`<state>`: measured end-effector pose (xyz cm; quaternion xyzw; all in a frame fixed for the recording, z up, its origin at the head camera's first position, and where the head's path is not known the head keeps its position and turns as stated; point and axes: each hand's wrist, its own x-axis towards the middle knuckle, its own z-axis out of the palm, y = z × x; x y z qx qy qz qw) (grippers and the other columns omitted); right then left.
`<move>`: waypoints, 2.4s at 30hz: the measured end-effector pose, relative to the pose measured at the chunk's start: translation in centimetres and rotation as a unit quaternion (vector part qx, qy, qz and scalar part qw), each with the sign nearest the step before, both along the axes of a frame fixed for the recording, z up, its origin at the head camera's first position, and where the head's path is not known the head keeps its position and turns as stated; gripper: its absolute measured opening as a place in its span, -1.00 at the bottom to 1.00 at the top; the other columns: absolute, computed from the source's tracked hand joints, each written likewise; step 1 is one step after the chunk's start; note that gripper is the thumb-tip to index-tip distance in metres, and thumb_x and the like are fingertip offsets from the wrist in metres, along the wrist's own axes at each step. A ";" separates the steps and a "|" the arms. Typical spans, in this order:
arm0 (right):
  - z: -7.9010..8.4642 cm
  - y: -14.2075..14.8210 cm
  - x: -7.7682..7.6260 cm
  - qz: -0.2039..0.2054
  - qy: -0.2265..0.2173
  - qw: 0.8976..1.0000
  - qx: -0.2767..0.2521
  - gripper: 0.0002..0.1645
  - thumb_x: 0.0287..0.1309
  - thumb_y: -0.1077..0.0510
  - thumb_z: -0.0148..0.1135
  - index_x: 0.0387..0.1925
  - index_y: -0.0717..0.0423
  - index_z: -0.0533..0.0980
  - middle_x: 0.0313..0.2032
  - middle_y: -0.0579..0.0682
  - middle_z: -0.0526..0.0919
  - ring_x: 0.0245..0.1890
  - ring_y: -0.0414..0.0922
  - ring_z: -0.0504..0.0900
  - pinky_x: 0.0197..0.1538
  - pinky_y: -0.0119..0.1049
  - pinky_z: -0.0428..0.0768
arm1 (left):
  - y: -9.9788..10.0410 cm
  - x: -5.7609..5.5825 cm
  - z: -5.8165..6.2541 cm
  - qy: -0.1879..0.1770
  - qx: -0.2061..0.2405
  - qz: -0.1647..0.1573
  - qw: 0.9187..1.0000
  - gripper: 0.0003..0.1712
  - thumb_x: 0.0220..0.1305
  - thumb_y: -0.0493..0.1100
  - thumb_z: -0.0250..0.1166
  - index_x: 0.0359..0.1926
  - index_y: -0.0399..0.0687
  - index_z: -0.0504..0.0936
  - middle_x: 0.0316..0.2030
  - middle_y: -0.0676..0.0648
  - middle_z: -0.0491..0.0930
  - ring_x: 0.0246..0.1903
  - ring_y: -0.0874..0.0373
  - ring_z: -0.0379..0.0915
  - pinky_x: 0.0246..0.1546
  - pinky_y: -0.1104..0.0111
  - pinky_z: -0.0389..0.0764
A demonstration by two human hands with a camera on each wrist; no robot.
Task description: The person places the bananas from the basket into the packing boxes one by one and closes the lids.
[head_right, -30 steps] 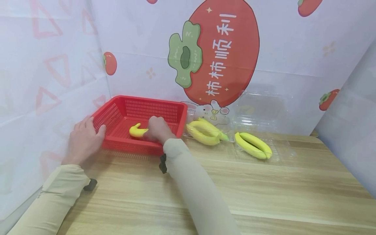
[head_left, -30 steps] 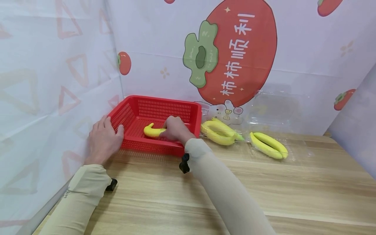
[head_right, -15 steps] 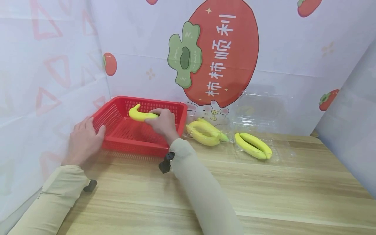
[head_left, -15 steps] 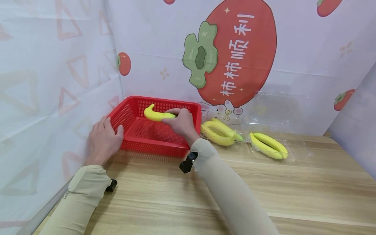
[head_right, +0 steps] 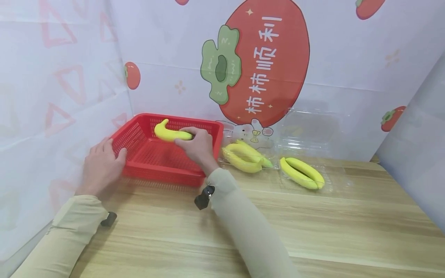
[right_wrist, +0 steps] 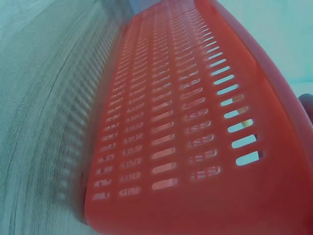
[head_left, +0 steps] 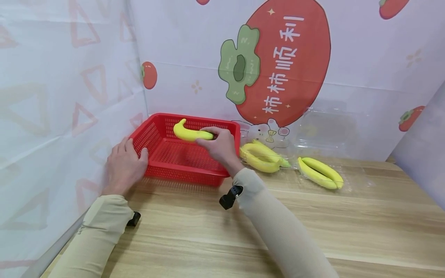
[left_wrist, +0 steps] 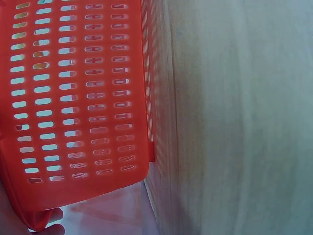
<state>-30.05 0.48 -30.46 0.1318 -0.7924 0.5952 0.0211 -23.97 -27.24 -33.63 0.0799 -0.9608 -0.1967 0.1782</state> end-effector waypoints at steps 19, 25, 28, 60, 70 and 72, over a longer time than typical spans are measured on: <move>-0.6 4.9 1.2 0.021 -0.048 0.997 -0.051 -0.51 0.27 0.05 0.51 0.22 -0.08 0.68 0.11 -0.01 0.68 0.07 0.02 0.67 0.26 0.08 0.72 | 0.1 -0.1 0.1 -0.003 0.004 0.001 1.000 -0.11 0.59 0.15 -0.16 0.57 -0.53 0.07 0.58 -0.54 0.07 0.50 -0.54 0.04 0.50 -0.39 0.11; -1.8 6.2 1.6 0.020 -0.043 0.997 -0.065 -0.48 0.28 0.07 0.50 0.26 -0.06 0.65 0.15 0.01 0.64 0.12 0.04 0.63 0.28 0.14 0.70 | -0.1 -0.2 -0.1 -0.005 0.004 0.001 1.000 -0.10 0.60 0.16 -0.18 0.58 -0.53 0.05 0.59 -0.54 0.05 0.51 -0.54 0.02 0.51 -0.40 0.09; -2.2 6.5 1.9 0.024 -0.036 0.996 -0.080 -0.48 0.29 0.07 0.49 0.27 -0.07 0.64 0.17 0.02 0.63 0.14 0.04 0.62 0.32 0.16 0.67 | -0.2 -0.1 -0.2 -0.005 0.003 0.000 1.000 -0.10 0.60 0.16 -0.19 0.58 -0.54 0.05 0.59 -0.55 0.05 0.51 -0.55 0.02 0.51 -0.40 0.09; -3.0 8.3 3.2 0.020 0.002 0.996 -0.088 -0.49 0.32 0.09 0.47 0.28 -0.04 0.63 0.22 0.00 0.58 0.15 0.02 0.61 0.17 -0.22 0.76 | -0.2 -0.1 -0.1 -0.007 -0.002 0.000 1.000 -0.08 0.60 0.18 -0.22 0.58 -0.54 0.03 0.60 -0.54 0.03 0.51 -0.54 0.01 0.51 -0.39 0.10; -3.0 9.0 3.6 0.038 -0.004 0.996 -0.075 -0.49 0.32 0.11 0.46 0.28 -0.02 0.64 0.23 0.02 0.59 0.13 0.04 0.63 0.15 -0.25 0.77 | -0.1 0.0 -0.1 -0.011 -0.003 -0.002 1.000 -0.09 0.61 0.17 -0.22 0.59 -0.55 0.02 0.60 -0.55 0.02 0.52 -0.54 -0.01 0.50 -0.40 0.10; -2.9 9.2 3.7 0.042 -0.007 0.996 -0.075 -0.49 0.32 0.11 0.47 0.28 -0.02 0.64 0.23 0.02 0.59 0.12 0.04 0.64 0.14 -0.25 0.77 | -0.1 0.0 0.0 -0.011 -0.003 -0.003 1.000 -0.09 0.61 0.17 -0.22 0.58 -0.55 0.02 0.60 -0.55 0.02 0.53 -0.54 -0.01 0.51 -0.40 0.09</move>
